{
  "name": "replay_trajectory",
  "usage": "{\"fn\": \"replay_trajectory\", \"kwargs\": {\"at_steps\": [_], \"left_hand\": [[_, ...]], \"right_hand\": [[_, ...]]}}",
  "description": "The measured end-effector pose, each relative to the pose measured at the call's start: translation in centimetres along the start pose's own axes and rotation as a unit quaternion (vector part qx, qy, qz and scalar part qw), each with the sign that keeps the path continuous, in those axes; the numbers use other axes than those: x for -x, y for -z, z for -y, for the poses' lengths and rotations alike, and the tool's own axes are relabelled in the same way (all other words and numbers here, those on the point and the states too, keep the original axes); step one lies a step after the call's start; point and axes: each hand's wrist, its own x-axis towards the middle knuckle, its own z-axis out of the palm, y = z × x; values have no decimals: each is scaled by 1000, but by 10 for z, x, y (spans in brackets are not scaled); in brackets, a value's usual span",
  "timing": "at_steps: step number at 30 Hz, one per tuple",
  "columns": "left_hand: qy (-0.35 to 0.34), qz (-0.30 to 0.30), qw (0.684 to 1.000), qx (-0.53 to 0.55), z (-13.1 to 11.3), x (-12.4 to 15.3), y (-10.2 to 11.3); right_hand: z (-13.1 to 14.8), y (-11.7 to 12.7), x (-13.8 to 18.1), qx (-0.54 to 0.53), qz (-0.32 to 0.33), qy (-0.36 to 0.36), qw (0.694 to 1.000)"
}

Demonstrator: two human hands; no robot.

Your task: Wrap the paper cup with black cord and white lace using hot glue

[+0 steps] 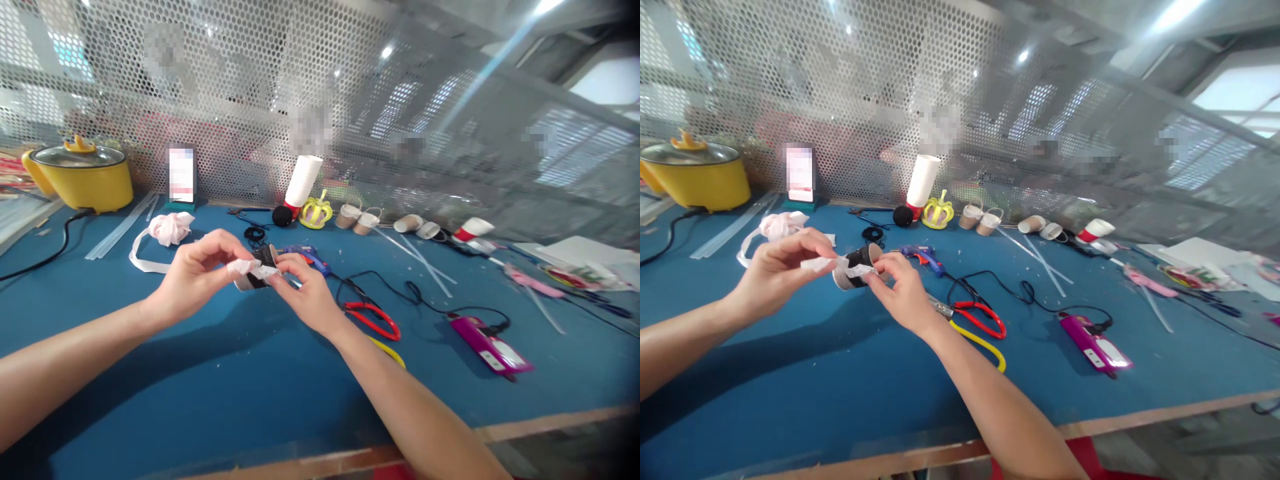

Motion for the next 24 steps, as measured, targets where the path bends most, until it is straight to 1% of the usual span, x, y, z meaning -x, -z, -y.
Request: {"fn": "replay_trajectory", "kwargs": {"at_steps": [2,6,10,16,24], "left_hand": [[0,-24,1000,20,0,-4,2],[46,-57,993,97,3,-11,4],[91,-82,982,146,6,-15,5],[130,-87,969,192,14,-16,8],[190,-83,952,227,22,-15,8]], "right_hand": [[3,0,2,-9,18,11,1000],[11,1,4,-18,46,20,999],[17,1,6,-13,58,26,998],[22,0,8,-2,77,59,995],[26,-1,8,0,87,79,993]]}}
